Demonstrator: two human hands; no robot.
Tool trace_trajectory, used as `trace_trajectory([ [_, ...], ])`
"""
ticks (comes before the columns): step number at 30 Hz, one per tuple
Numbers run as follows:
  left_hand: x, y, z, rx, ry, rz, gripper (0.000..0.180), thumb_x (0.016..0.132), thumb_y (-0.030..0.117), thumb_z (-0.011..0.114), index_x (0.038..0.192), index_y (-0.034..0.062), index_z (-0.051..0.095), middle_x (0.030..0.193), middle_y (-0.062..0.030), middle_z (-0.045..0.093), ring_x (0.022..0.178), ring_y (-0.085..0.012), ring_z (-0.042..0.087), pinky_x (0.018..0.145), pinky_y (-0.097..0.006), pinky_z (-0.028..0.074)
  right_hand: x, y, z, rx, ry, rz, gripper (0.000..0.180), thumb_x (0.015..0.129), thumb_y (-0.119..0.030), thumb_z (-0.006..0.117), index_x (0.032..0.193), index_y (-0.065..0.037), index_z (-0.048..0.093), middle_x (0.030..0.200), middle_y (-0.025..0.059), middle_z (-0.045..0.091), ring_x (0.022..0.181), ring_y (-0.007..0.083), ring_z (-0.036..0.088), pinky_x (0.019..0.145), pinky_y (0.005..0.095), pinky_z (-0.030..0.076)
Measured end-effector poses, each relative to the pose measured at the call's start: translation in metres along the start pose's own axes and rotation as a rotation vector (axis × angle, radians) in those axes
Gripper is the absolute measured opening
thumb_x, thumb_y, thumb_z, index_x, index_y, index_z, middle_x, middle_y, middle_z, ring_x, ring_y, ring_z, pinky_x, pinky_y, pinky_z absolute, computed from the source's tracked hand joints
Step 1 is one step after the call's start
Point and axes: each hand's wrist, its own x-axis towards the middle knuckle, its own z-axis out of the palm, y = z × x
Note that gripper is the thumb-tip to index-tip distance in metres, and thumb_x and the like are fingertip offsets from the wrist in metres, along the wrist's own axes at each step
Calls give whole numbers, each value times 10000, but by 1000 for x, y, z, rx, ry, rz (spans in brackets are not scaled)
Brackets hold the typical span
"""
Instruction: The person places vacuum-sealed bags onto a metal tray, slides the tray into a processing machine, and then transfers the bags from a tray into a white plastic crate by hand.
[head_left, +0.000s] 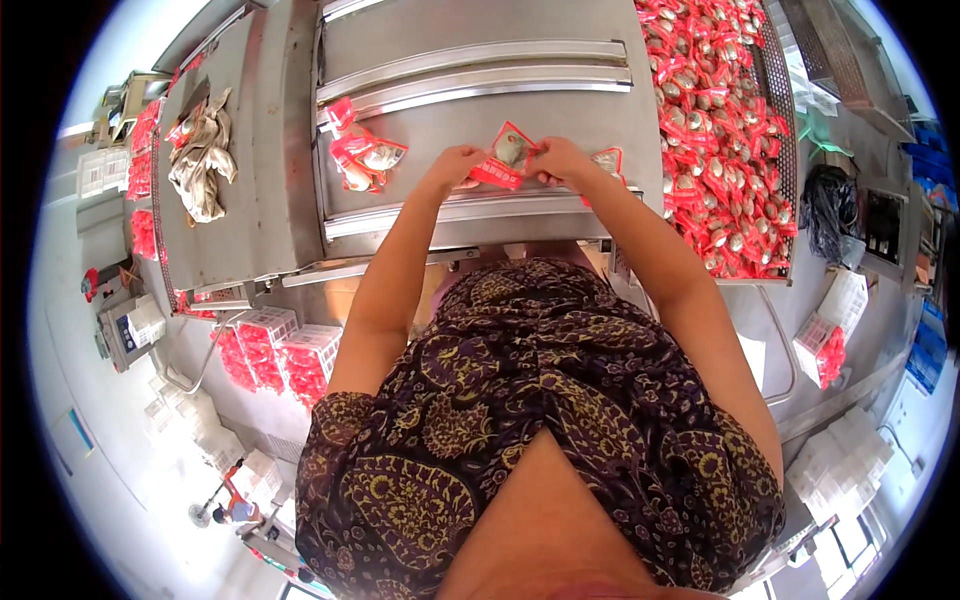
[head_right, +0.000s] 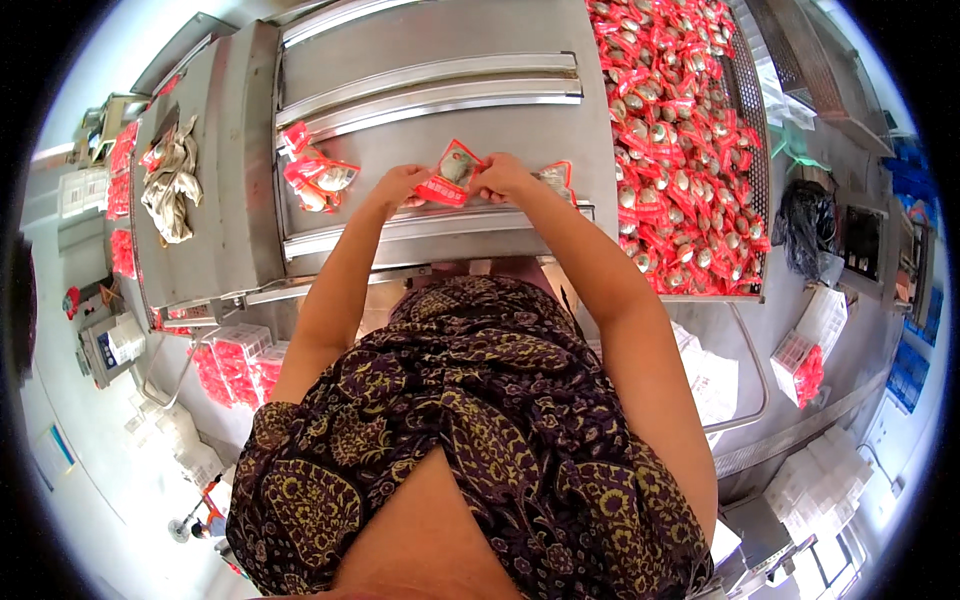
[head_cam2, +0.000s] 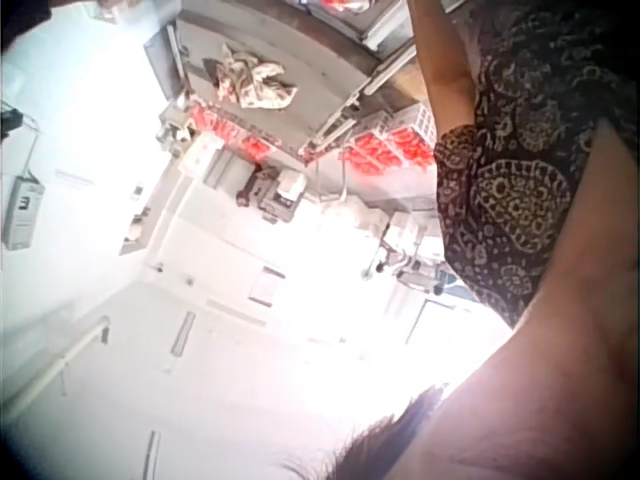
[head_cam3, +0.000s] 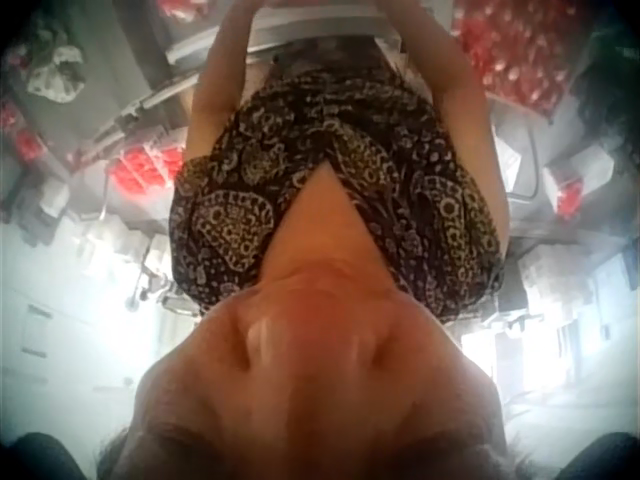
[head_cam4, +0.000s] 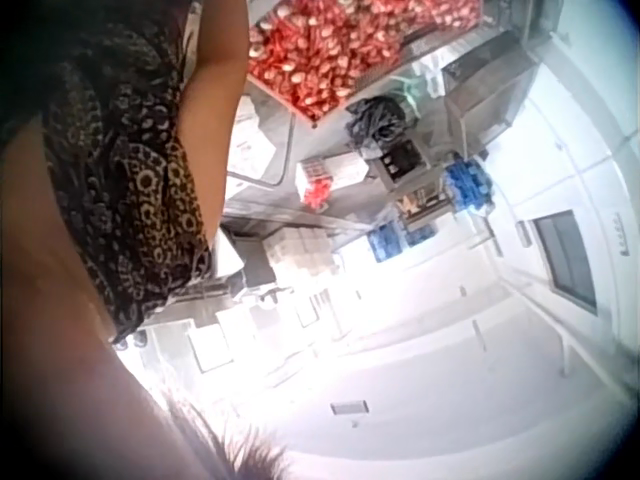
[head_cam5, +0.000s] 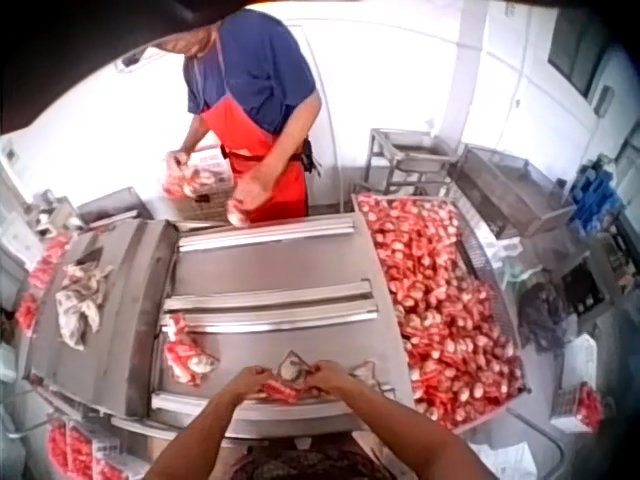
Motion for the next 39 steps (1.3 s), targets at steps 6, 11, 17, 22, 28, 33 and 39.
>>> trace_trajectory([
  [6,-7,5,-3,-173,-180,-76,305,869,310,714,1043,64,668,906,-8,663,783,-93,595,689,-244,508,2,2,5,-98,73,-33,423,653,63,769,1022,-3,573,609,55,577,444,124,528,349,274,345],
  [11,-1,1,4,-37,-90,131,178,852,232,704,854,54,718,760,-8,662,672,-102,613,601,-253,512,-4,5,-3,-84,43,-98,434,653,77,764,1038,6,575,605,58,578,450,126,536,345,282,352],
  [17,7,-6,10,516,-45,249,149,806,163,663,827,28,721,745,-83,693,604,-169,642,563,-314,506,-5,1,-8,-129,67,6,432,678,75,727,1073,-2,569,597,46,573,432,106,491,370,261,332],
  [22,25,-24,10,341,122,370,172,805,164,636,881,27,707,740,-120,690,628,-208,656,610,-327,518,2,12,-10,-405,233,-290,351,615,21,772,916,-14,594,695,151,638,563,270,645,516,388,518],
  [28,34,-34,15,298,72,464,167,874,153,607,941,14,670,760,-67,666,698,-150,620,645,-291,496,-1,22,-10,-716,320,-510,339,631,27,733,897,10,525,662,153,627,503,264,615,479,386,484],
  [33,24,-39,31,199,-70,418,142,910,125,591,953,3,650,755,-34,633,685,-111,569,624,-279,469,-37,14,-20,-820,332,-373,335,660,-110,761,917,-18,567,859,214,655,845,403,636,756,470,520],
  [39,23,-32,37,324,22,419,228,894,216,613,896,-7,663,739,-97,669,685,-156,620,634,-311,492,-77,29,0,-995,238,-711,285,746,-169,731,952,-47,576,911,152,615,890,362,620,772,448,514],
])
